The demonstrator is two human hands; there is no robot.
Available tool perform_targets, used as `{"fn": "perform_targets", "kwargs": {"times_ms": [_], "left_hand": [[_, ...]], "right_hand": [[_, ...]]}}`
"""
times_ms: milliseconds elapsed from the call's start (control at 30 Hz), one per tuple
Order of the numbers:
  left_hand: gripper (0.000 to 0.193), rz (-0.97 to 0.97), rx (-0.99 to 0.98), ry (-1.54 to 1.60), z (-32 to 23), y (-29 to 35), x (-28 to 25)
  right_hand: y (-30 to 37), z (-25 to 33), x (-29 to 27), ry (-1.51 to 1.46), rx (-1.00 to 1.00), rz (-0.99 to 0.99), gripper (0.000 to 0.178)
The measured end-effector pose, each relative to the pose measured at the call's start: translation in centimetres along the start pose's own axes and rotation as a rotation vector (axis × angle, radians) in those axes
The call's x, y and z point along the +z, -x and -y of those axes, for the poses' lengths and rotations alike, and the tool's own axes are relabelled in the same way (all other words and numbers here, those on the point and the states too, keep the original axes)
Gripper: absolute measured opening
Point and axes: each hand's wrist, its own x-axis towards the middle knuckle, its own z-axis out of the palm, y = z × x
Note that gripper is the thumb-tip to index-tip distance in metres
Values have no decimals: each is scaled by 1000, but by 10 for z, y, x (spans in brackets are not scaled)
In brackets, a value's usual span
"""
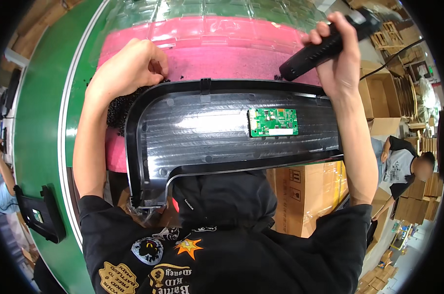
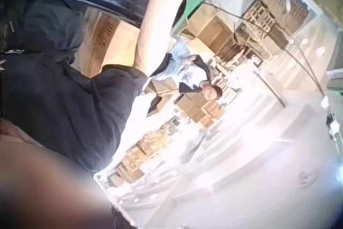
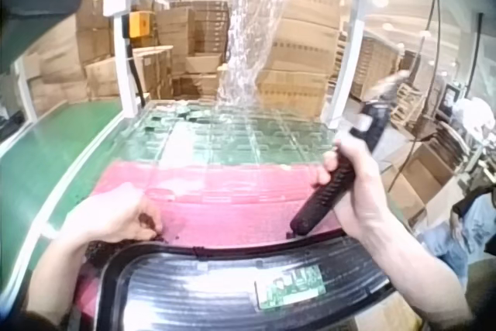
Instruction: Assembling electronic circuit boards onto plastic housing components using an electric screwdriver.
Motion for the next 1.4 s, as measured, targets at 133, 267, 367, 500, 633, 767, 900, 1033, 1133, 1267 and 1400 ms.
{"fn": "perform_targets", "kwargs": {"times_ms": [133,267,367,500,633,767,900,1033,1133,1267,1400], "left_hand": [[8,-92,-32,216,-27,1,-11],[11,-138,394,521,-70,0,-8],[13,-232,572,543,-97,-3,5],[12,-271,618,518,-114,-7,6],[13,-207,581,604,-119,-10,0],[16,-102,521,676,-116,-6,1],[23,-109,552,677,-114,-11,17],[28,-158,638,665,-120,-12,22],[29,-200,648,555,-120,-9,25],[30,-206,668,483,-116,-9,29],[29,-251,697,401,-115,-11,33]], "right_hand": [[23,19,29,-221,-192,-51,26],[48,34,43,-443,-118,11,28],[64,39,58,-580,-116,74,28],[79,52,63,-584,-169,89,29],[88,60,54,-554,-240,186,32],[99,67,60,-473,-347,140,33],[102,70,53,-451,-331,151,34],[105,63,62,-430,-320,167,36],[104,58,65,-410,-316,172,37],[103,53,66,-379,-311,176,39],[103,50,65,-349,-310,169,41]]}}
